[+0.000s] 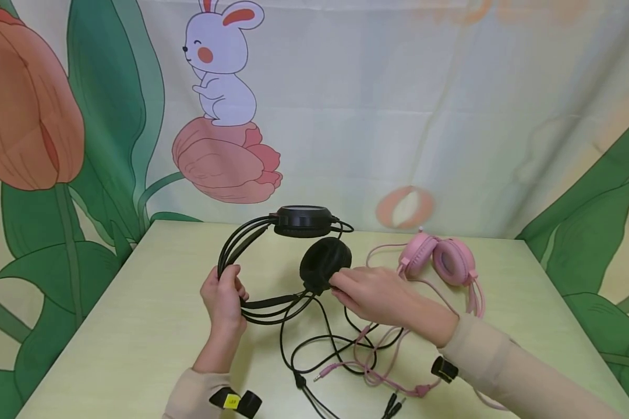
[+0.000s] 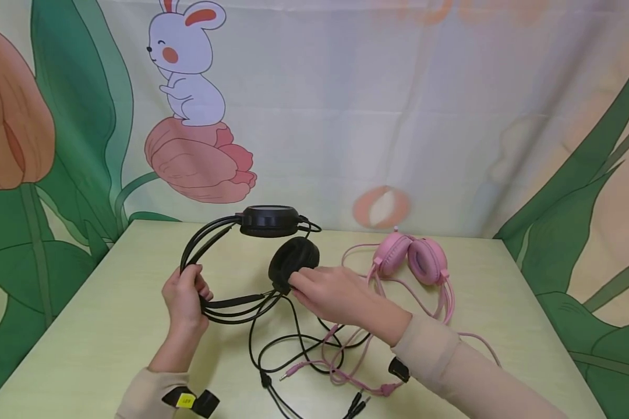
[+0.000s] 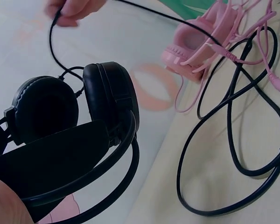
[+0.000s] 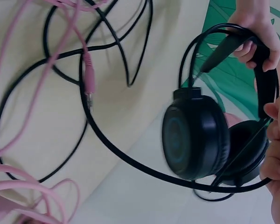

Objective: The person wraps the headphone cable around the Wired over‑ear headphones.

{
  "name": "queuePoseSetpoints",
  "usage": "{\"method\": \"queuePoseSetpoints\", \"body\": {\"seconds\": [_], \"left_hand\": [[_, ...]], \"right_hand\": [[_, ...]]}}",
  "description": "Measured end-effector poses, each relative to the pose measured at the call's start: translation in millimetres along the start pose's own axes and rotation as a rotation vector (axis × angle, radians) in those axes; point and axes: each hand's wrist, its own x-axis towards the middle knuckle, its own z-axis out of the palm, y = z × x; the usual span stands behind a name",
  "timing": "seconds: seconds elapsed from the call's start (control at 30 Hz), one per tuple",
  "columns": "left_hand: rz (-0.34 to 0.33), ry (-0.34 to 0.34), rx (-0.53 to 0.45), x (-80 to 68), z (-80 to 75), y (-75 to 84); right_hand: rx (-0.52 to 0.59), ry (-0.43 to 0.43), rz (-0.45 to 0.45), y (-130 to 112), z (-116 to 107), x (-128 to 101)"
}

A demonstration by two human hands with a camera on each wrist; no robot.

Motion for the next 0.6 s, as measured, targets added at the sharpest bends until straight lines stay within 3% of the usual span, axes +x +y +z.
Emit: {"method": "queuePoseSetpoints", "body": {"seconds": [0.33, 0.6], "left_hand": [[0.048, -0.021, 0.057, -3.6, 5.9, -2.0], [0.09, -0.03, 0.19, -8.0, 9.6, 1.5]], "right_hand": [[-0.073, -0.081, -0.047, -1, 0, 20], [-0.114, -0.133, -0.039, 2, 1, 28]]}}
